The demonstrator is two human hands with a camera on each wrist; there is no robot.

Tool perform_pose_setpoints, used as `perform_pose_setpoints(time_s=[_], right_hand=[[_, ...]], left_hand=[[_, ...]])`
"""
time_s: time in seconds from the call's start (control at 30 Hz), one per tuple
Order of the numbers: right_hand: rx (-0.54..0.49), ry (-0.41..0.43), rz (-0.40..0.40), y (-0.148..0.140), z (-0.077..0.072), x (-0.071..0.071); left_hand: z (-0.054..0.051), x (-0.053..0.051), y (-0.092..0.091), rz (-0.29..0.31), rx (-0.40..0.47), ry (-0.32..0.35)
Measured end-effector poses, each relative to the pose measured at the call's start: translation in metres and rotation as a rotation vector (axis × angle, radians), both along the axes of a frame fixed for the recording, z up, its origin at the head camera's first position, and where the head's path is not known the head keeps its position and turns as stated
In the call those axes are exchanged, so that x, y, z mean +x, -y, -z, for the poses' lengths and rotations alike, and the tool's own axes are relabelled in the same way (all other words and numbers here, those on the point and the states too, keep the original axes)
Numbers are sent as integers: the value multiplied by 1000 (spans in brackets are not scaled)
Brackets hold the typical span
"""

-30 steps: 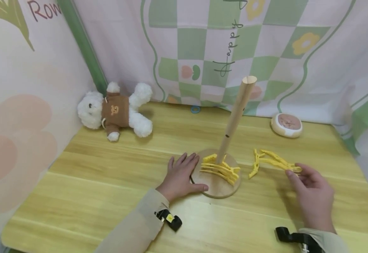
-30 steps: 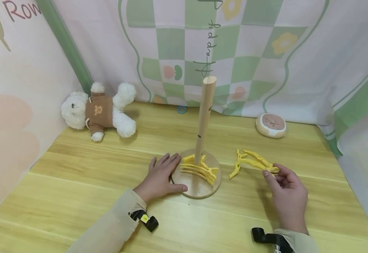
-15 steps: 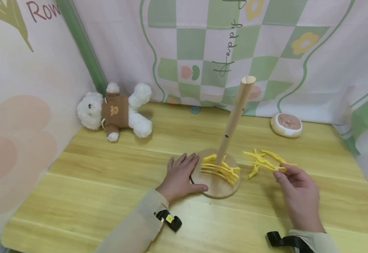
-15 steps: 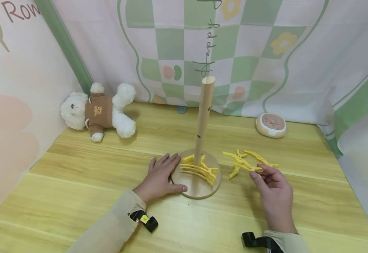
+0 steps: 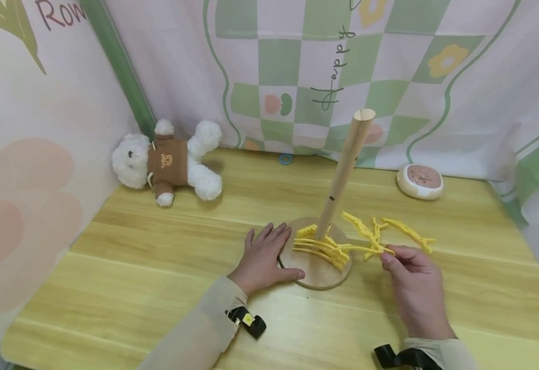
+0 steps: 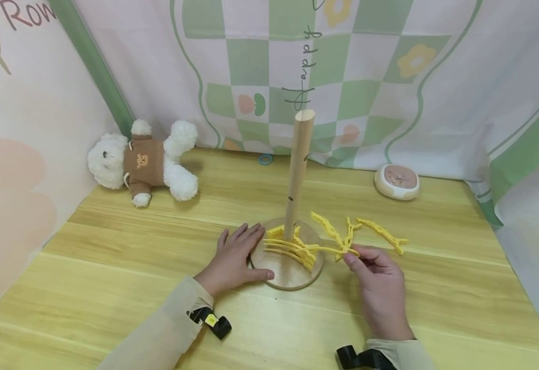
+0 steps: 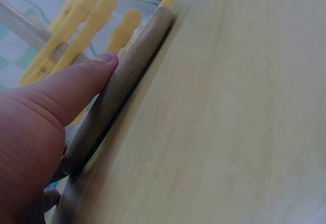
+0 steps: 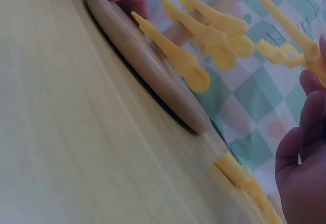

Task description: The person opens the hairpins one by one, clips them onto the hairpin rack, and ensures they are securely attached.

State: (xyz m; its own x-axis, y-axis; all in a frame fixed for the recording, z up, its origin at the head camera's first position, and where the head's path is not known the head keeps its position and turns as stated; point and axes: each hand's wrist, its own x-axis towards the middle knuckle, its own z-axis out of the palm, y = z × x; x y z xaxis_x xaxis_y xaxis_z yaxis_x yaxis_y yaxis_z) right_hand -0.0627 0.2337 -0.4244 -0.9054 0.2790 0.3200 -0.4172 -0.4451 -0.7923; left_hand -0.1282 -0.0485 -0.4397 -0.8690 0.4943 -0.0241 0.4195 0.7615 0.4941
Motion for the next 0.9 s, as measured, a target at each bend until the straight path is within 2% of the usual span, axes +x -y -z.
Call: perform_pose_setpoints(time_s=[0.07,0.2,0.3,0.43,0.53,0.77,0.9], right_hand=[[-13,-28,-8,5,0,0],[-53,-21,10,14,-2,-1],[-33,-5,63,21,-3,-2],[85,8,146,30,-3,-6],[166,8,177,35,-2,-8],[208,-11,153,46,-2,-11],[265,11,175,51,-1,-11]], left_hand=[[0,0,0,0,-1,-1],[1,0,0,1,0,-4],[0,0,0,2,3,-4],[0,0,0,1,9,-4],[0,0,0,0,8,-4],[1,0,0,1,4,-5],[1,0,0,3,3,-9]])
